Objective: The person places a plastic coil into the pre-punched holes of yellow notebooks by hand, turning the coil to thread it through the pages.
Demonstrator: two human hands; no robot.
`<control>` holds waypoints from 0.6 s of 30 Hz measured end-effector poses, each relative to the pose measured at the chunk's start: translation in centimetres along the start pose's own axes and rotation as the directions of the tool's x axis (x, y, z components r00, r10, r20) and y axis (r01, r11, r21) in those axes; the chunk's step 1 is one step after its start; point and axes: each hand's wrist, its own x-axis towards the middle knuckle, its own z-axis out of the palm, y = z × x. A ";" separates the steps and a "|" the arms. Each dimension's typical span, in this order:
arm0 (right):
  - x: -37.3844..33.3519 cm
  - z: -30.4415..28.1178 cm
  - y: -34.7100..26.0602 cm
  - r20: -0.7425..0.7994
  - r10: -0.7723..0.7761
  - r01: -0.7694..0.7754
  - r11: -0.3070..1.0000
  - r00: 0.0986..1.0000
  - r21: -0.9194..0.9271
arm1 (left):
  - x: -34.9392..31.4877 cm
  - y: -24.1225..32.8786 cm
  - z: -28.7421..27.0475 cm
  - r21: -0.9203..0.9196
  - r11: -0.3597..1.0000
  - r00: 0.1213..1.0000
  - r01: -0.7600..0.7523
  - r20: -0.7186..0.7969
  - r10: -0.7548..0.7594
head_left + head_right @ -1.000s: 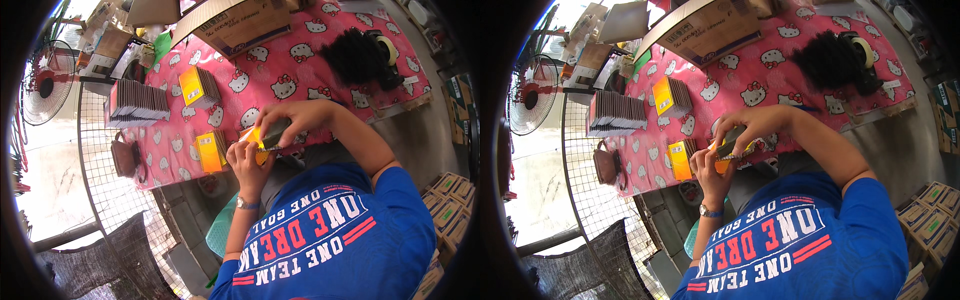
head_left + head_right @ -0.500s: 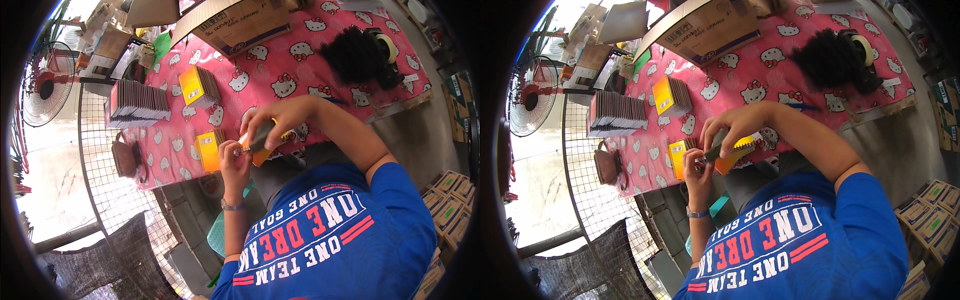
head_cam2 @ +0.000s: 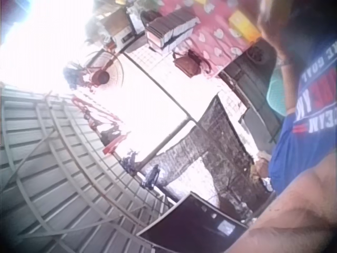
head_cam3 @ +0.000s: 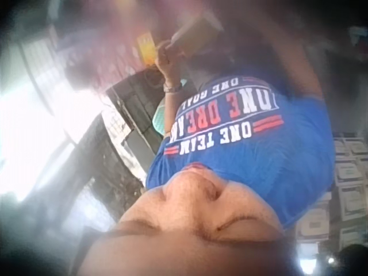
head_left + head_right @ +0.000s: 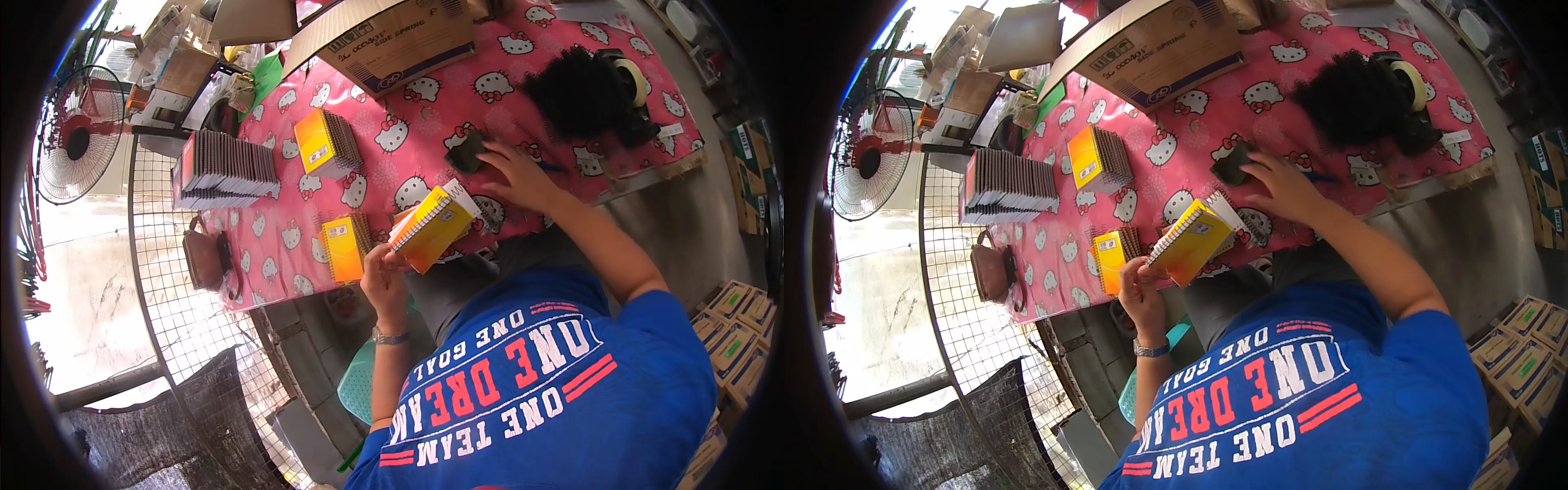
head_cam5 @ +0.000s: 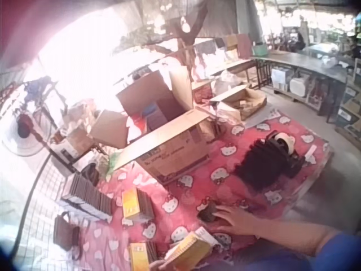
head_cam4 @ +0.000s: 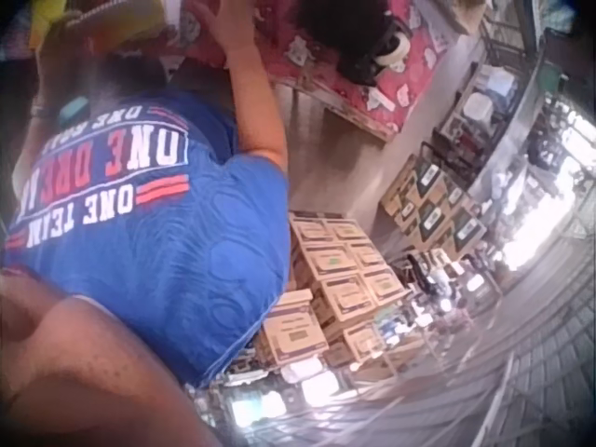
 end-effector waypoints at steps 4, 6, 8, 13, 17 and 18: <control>-6.2 -2.0 -1.2 0.035 0.221 -0.198 0.922 0.975 -0.332 | -0.4 -1.0 1.3 0.109 0.994 0.999 0.027 -0.027 -0.024; -6.9 -2.0 -0.4 -0.001 0.204 -0.190 0.912 0.979 -0.364 | 0.5 -0.4 2.7 0.230 0.935 0.947 -0.269 -0.112 0.300; -7.1 -2.1 0.6 -0.033 0.185 -0.183 0.901 0.982 -0.394 | 0.6 -0.7 2.4 0.321 0.894 0.933 -0.312 -0.076 0.353; -5.8 -3.7 2.1 -0.051 0.197 -0.201 0.973 0.979 -0.109 | 0.3 -1.3 1.4 0.286 0.948 0.989 -0.142 0.075 0.125; -3.3 -7.3 -5.2 -0.280 0.227 -0.154 0.953 0.933 0.260 | 0.6 -0.6 2.1 0.338 0.908 0.959 -0.249 -0.049 0.281; -3.0 -8.1 -7.3 -0.260 0.085 -0.019 0.969 0.962 0.248 | 0.6 -1.2 1.8 0.369 0.874 0.937 -0.316 -0.024 0.348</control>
